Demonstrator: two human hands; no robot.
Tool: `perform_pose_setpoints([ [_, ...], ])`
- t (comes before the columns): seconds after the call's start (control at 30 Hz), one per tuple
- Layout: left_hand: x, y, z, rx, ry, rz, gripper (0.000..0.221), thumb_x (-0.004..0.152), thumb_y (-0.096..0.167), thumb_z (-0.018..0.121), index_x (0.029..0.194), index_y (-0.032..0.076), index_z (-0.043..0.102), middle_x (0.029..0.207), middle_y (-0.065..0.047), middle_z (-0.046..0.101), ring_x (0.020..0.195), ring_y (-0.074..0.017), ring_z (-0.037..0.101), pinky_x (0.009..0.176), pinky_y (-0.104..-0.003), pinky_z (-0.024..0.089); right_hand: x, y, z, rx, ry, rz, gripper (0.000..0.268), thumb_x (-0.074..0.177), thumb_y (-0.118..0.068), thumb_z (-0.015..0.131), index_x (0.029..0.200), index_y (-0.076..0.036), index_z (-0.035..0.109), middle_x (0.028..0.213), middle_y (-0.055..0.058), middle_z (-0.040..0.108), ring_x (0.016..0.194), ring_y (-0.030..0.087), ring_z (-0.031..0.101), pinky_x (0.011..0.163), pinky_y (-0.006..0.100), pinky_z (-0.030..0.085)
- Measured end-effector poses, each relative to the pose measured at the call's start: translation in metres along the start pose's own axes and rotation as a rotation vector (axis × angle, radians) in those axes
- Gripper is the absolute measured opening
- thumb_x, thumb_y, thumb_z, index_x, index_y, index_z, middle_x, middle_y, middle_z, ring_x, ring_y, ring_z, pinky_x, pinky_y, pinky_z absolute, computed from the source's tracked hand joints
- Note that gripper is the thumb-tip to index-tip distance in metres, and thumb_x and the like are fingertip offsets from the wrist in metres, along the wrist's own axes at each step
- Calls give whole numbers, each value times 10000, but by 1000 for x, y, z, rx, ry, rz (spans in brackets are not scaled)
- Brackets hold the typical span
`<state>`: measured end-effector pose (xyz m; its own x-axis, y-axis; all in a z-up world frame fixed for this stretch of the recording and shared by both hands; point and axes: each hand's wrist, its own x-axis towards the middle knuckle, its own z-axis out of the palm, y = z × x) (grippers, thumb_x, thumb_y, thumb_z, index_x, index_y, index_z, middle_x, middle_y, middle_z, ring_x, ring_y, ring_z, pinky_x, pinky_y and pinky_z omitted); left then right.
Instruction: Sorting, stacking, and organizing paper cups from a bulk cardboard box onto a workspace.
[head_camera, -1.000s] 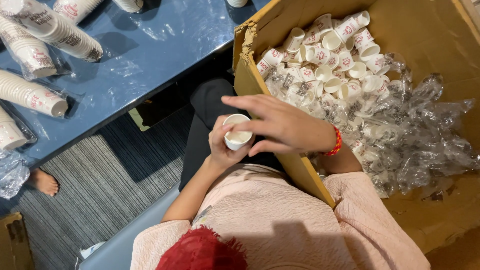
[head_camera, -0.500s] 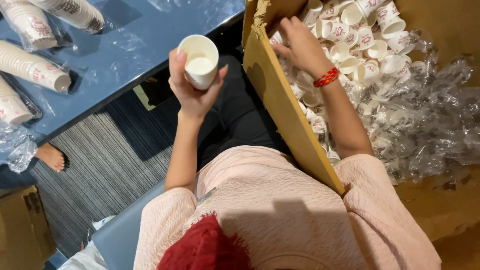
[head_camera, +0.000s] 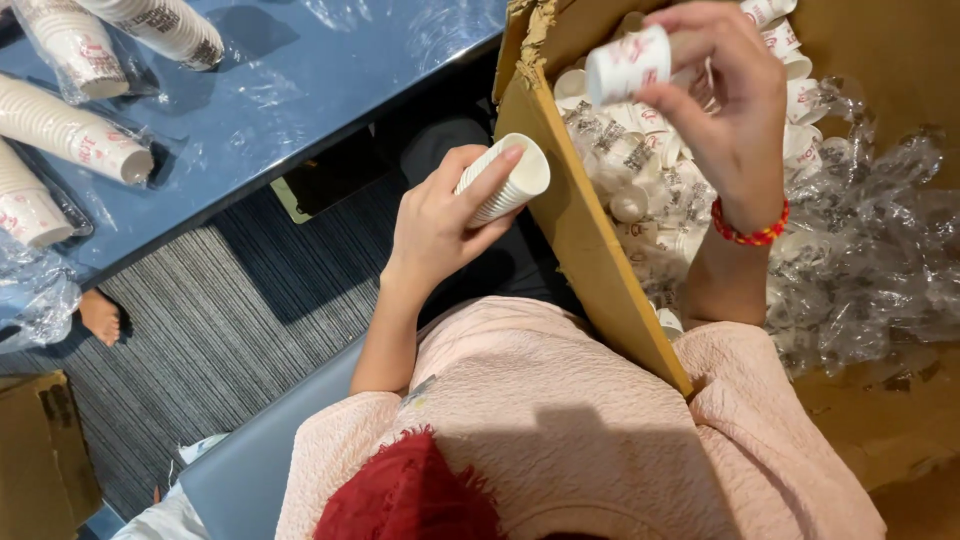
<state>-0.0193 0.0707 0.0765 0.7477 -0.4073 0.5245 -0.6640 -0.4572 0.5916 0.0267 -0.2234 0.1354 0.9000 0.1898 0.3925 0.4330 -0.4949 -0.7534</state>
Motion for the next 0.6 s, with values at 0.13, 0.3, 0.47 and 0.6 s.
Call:
perform_pose_setpoints([
  [0.13,-1,6,-1,42,-65,24,743,873,192,848,1520,249,486,1288,-104,622,1001,-284,691,818,-369,581,-7,-38,8,72,-209,100,204,882,-161,798,935,-17,664,1302,113,665,793,105,629,669,312,540],
  [0.3,-13,4,-4,-24,-117,10,782,877,214,839,1550,252,444,1292,-90,619,984,-287,682,798,-381,577,-1,-70,19,-24,-418,-369,267,815,-105,813,947,16,615,1302,153,612,1113,329,636,908,437,533],
  [0.47,-9,13,-10,6,-175,23,820,847,223,842,1560,278,442,1273,-88,614,954,-282,702,770,-371,584,-8,-67,18,-208,-481,-475,240,879,-104,813,1022,-31,635,1370,127,602,1209,325,611,982,412,534],
  [0.6,-10,15,-6,-97,-189,-9,808,861,224,838,1561,271,436,1271,-84,627,899,-270,716,762,-355,596,-8,-60,9,-202,-565,-522,212,914,-90,768,1097,-17,689,1370,160,608,1171,324,619,962,399,545],
])
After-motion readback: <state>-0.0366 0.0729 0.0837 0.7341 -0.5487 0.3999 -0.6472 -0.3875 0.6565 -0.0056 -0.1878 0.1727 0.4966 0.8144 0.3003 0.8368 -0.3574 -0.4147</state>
